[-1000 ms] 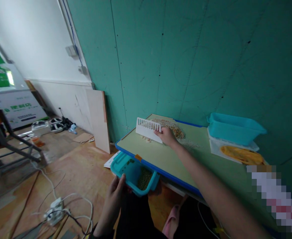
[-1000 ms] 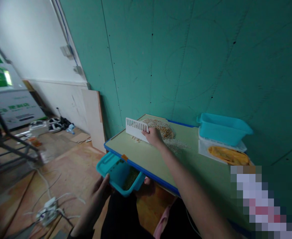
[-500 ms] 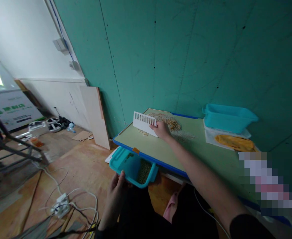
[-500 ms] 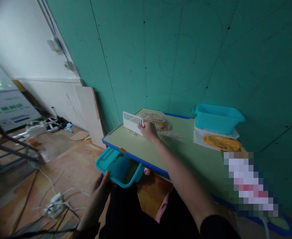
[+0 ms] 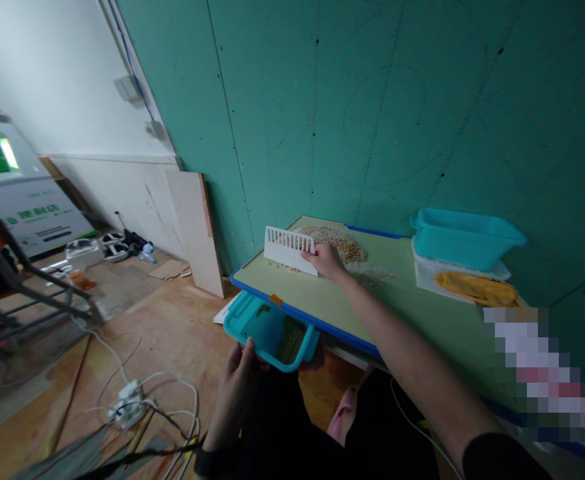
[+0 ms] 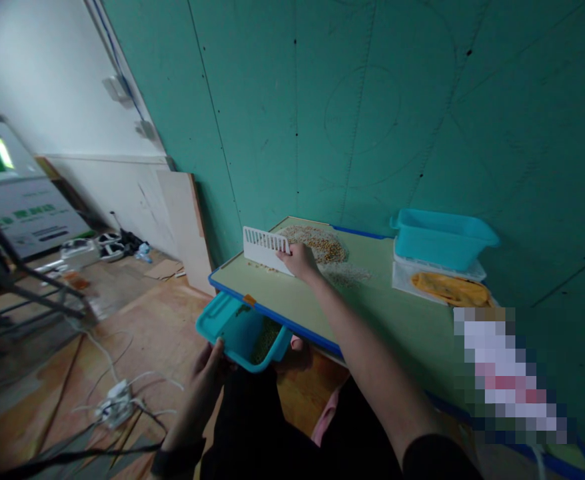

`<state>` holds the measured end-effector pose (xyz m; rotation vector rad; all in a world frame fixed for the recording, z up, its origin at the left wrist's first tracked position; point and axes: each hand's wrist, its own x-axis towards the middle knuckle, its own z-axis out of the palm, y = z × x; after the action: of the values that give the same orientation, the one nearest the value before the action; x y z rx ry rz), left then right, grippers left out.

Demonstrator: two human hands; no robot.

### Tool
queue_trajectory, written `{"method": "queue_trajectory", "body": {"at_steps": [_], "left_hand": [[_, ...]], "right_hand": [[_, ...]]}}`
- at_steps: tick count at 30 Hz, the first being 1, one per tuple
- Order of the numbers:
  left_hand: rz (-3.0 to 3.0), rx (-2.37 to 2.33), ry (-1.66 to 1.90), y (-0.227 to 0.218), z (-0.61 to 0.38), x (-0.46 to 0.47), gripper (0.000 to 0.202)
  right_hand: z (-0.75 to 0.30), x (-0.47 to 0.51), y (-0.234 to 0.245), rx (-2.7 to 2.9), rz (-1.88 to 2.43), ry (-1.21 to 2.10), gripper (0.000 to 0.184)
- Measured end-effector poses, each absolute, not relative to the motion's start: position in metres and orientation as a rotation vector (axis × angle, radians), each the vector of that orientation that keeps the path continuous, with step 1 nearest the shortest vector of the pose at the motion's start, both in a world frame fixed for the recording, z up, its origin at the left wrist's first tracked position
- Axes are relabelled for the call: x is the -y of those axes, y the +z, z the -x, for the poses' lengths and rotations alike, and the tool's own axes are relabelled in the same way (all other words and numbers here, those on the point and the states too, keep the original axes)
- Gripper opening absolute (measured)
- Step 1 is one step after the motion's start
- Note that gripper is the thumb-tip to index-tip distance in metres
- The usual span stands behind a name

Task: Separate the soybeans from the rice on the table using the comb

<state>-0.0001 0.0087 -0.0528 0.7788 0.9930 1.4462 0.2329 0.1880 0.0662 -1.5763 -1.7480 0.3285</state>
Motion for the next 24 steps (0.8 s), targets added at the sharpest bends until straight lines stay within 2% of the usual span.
{"method": "queue_trajectory", "body": {"at_steps": [24], "left_hand": [[-0.722,-0.996,1.476,-0.0532,-0.0028,-0.0104,0.036]], "right_hand": [[-0.2261,-0.1853,0.0694,1.776,1.549,0.387,0.024]]}}
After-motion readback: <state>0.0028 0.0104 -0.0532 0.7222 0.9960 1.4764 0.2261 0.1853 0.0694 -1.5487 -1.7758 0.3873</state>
